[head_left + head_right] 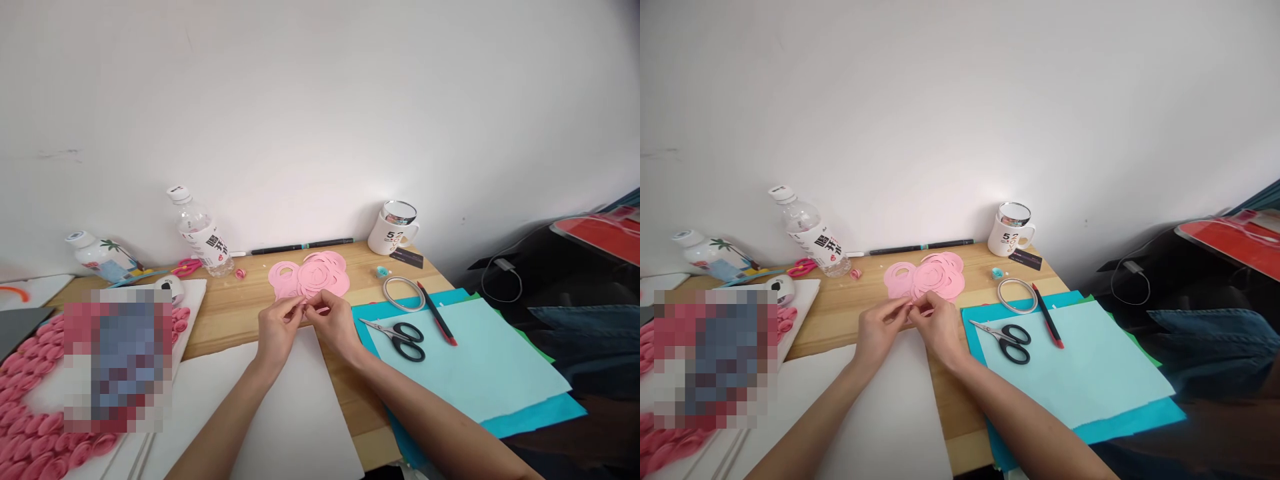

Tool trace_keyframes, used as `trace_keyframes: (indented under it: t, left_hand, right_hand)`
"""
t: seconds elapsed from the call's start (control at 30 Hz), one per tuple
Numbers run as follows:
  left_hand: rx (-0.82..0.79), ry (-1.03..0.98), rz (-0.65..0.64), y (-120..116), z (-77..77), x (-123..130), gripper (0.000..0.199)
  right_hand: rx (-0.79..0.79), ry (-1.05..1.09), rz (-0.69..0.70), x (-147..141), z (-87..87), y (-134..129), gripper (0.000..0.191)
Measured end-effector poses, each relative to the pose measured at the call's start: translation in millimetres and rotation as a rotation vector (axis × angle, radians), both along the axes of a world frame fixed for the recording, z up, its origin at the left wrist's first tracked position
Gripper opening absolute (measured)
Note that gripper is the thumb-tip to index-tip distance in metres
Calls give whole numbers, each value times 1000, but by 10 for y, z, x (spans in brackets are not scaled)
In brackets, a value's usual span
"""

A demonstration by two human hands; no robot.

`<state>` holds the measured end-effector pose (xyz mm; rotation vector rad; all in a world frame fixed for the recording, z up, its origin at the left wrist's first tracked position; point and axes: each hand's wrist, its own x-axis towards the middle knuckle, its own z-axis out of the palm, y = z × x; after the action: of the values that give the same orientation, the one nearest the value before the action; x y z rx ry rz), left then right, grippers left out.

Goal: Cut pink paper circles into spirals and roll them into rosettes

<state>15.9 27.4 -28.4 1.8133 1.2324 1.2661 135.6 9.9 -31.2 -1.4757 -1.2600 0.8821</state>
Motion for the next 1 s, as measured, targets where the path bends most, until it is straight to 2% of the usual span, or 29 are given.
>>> trace_keyframes:
  t: [0.13,0.3,0.57,0.7,0.8,0.87,0.93,1.0]
  left_hand:
    - [-3,-40,-13,9,-1,-6,17]
    - [-41,-107,-22,40,29,-24,15]
    - [-173,-146,-46,64,-6,-70,19]
    - [-284,-253,-24,69,36,-72,19]
    - [-396,-405,15,114,77,-106,26]
    - [-434,-533,41,161,98,-151,31]
    - [-456,-660,38,210,116,-204,34]
    - [-486,-742,36,250,133,-250,35]
  right_hand:
    - [-8,-61,-30,-12,13,-7,5]
    - [69,-151,-78,-6,12,20,4]
    - [124,-227,-55,-35,15,40,4]
    - [142,-306,46,21,70,71,7]
    - [181,-501,144,281,199,78,15]
    - [154,-716,118,573,279,59,16]
    - [40,-1014,9,904,297,24,17]
    - [-132,-1247,-42,1208,233,-20,17]
